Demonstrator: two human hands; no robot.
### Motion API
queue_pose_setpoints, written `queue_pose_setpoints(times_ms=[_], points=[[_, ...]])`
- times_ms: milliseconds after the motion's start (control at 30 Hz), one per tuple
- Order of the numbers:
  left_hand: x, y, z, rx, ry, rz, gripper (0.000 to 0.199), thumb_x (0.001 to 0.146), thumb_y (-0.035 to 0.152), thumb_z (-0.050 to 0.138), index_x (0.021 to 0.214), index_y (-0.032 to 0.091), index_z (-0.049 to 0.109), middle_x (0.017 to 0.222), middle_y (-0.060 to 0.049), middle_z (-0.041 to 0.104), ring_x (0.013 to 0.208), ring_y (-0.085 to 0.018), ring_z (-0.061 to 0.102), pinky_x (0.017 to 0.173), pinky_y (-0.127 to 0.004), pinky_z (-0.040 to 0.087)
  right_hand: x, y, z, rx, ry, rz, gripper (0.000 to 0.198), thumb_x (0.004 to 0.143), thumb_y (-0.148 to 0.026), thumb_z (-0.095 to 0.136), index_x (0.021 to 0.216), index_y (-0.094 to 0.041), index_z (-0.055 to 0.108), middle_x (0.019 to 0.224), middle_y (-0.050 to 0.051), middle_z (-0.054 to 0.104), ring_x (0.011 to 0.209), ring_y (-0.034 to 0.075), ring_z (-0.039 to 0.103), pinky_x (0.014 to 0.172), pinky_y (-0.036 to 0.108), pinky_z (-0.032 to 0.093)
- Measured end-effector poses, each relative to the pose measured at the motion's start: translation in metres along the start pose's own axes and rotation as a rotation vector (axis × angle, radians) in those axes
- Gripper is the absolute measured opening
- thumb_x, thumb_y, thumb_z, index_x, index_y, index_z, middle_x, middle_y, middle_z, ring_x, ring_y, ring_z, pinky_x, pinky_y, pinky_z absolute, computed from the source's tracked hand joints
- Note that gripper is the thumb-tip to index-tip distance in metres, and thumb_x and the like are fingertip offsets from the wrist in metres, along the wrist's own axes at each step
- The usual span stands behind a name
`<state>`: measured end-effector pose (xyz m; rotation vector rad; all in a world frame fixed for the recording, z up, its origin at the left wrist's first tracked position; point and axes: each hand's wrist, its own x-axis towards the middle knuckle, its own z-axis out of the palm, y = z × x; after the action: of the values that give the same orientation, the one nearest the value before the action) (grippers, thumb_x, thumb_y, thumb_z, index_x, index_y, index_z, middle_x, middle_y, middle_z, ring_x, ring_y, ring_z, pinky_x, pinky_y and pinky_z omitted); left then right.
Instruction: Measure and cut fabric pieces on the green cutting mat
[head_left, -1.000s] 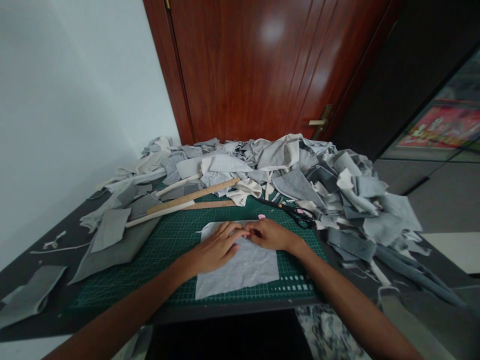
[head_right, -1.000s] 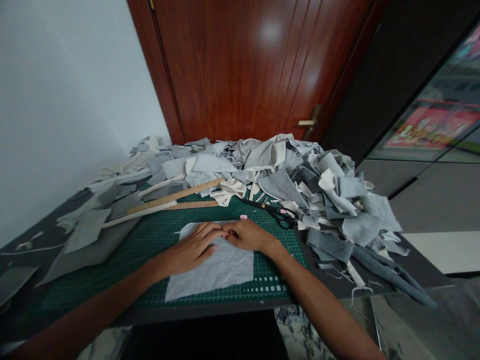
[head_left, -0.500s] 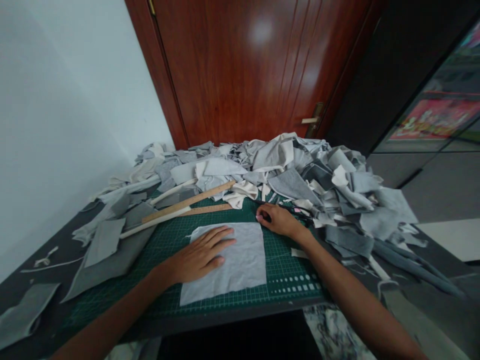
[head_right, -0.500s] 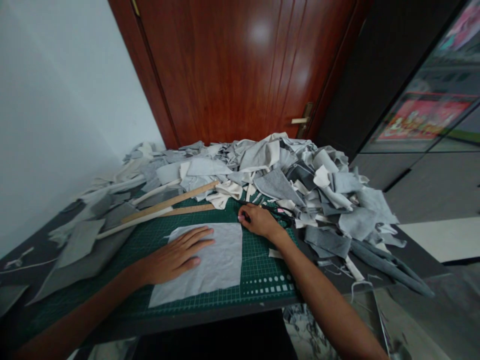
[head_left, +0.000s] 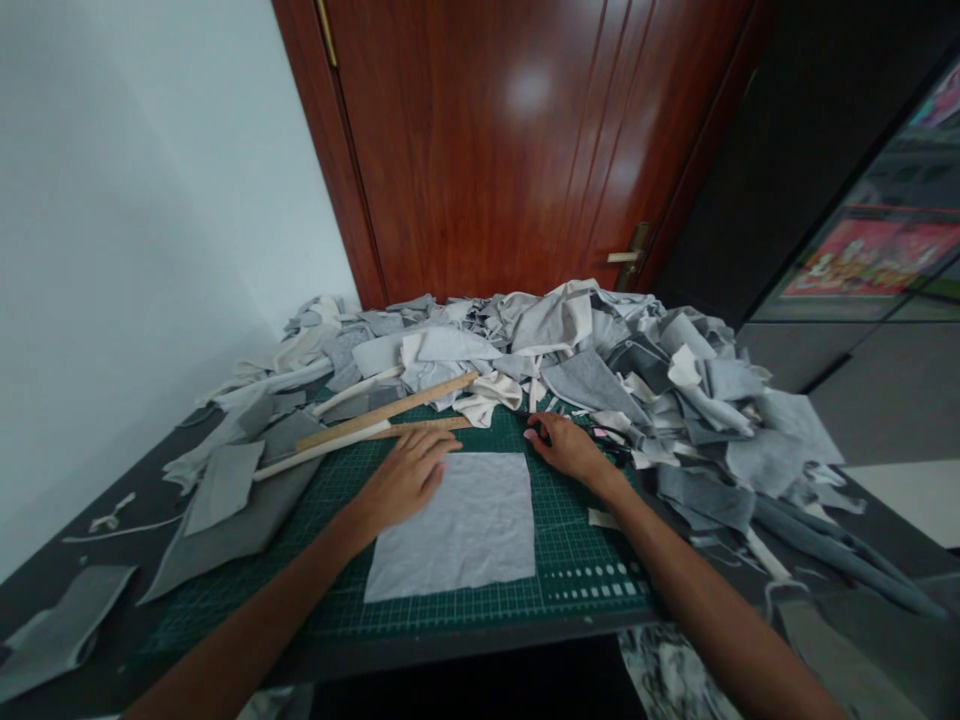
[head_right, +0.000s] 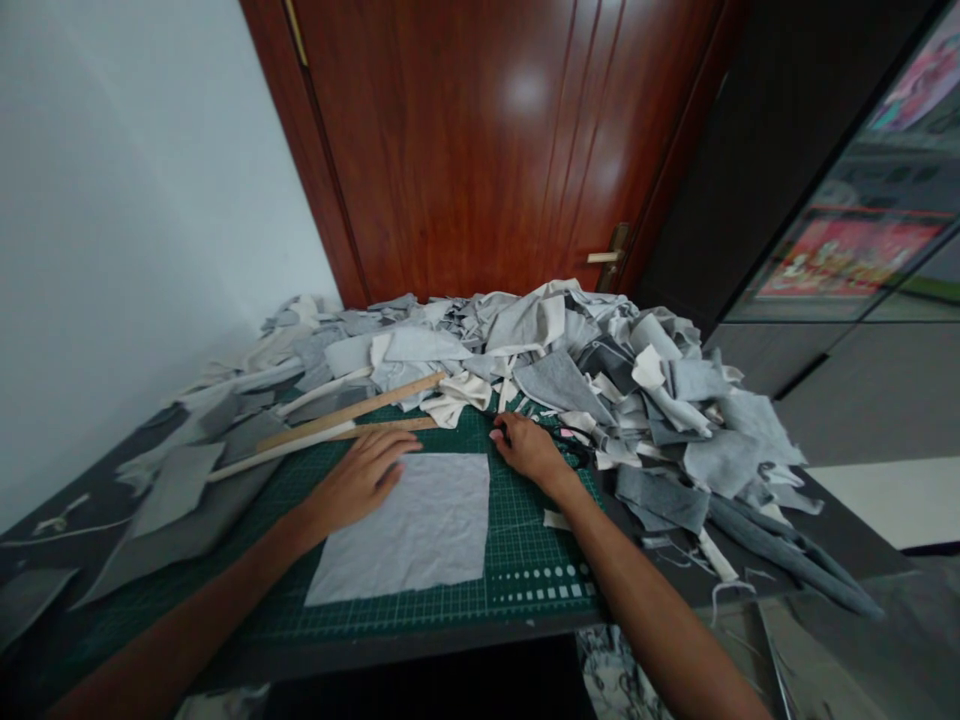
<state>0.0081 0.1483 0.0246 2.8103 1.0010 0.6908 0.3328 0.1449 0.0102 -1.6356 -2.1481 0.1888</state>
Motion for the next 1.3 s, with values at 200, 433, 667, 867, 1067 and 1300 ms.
queue_pose_setpoints(times_ms=[200, 433, 667, 867, 1067, 1300], points=[[-0.014, -0.085, -0.008, 0.282, 0.249, -0.394, 0.049, 0.091, 0.023, 0.047, 0.139, 0.012, 0.051, 0.134, -0.019, 0.058, 0.131, -0.036, 0.05, 0.113, -0.053, 0.038, -0.002, -0.001, -0.001, 0.019, 0.016, -0.006, 0.027, 0.102, -0.026, 0.054, 0.125, -0.014, 0.061, 0.101, 0.009, 0.069, 0.085, 0.02, 0.065, 0.081, 0.031, 0.049], [-0.021, -0.105, -0.006, 0.34, 0.193, -0.442, 0.029, 0.093, 0.027, 0.043, 0.113, 0.019, 0.063, 0.115, -0.015, 0.064, 0.117, -0.034, 0.054, 0.107, -0.052, 0.041, -0.004, -0.008, -0.002, 0.068, 0.053, -0.054, 0.027, 0.099, -0.02, 0.051, 0.124, -0.015, 0.061, 0.107, 0.011, 0.065, 0.095, 0.022, 0.064, 0.088, 0.034, 0.05], [-0.018, -0.094, -0.047, 0.339, 0.43, -0.493, 0.044, 0.102, 0.029, 0.023, 0.124, 0.014, 0.059, 0.114, -0.019, 0.063, 0.113, -0.036, 0.056, 0.102, -0.054, 0.045, -0.002, -0.016, -0.005, 0.246, 0.229, -0.14, 0.029, 0.092, -0.015, 0.054, 0.12, -0.018, 0.061, 0.11, 0.011, 0.06, 0.102, 0.024, 0.06, 0.096, 0.039, 0.049], [-0.027, -0.054, -0.049, 0.277, 0.27, -0.3, 0.046, 0.104, 0.031, 0.029, 0.138, 0.016, 0.057, 0.12, -0.016, 0.063, 0.116, -0.033, 0.058, 0.105, -0.05, 0.046, 0.0, -0.015, -0.029, 0.421, 0.537, 0.008, 0.025, 0.093, -0.025, 0.05, 0.116, -0.02, 0.059, 0.11, 0.01, 0.061, 0.094, 0.024, 0.056, 0.089, 0.04, 0.048], [-0.036, -0.01, 0.0, 0.091, -0.137, -0.067, 0.043, 0.105, 0.035, 0.045, 0.145, 0.024, 0.055, 0.127, -0.011, 0.062, 0.117, -0.029, 0.056, 0.104, -0.045, 0.048, 0.002, 0.002, -0.046, 0.464, 0.582, 0.081, 0.023, 0.09, -0.028, 0.05, 0.109, -0.02, 0.06, 0.105, 0.009, 0.062, 0.087, 0.023, 0.056, 0.079, 0.037, 0.048], [-0.029, 0.001, 0.003, -0.095, -0.162, -0.026, 0.03, 0.106, 0.04, 0.048, 0.127, 0.024, 0.064, 0.119, -0.008, 0.063, 0.113, -0.025, 0.054, 0.101, -0.039, 0.047, -0.008, -0.025, -0.035, 0.376, 0.089, -0.38, 0.015, 0.093, -0.02, 0.058, 0.105, -0.021, 0.068, 0.101, 0.007, 0.066, 0.098, 0.023, 0.06, 0.091, 0.036, 0.046]])
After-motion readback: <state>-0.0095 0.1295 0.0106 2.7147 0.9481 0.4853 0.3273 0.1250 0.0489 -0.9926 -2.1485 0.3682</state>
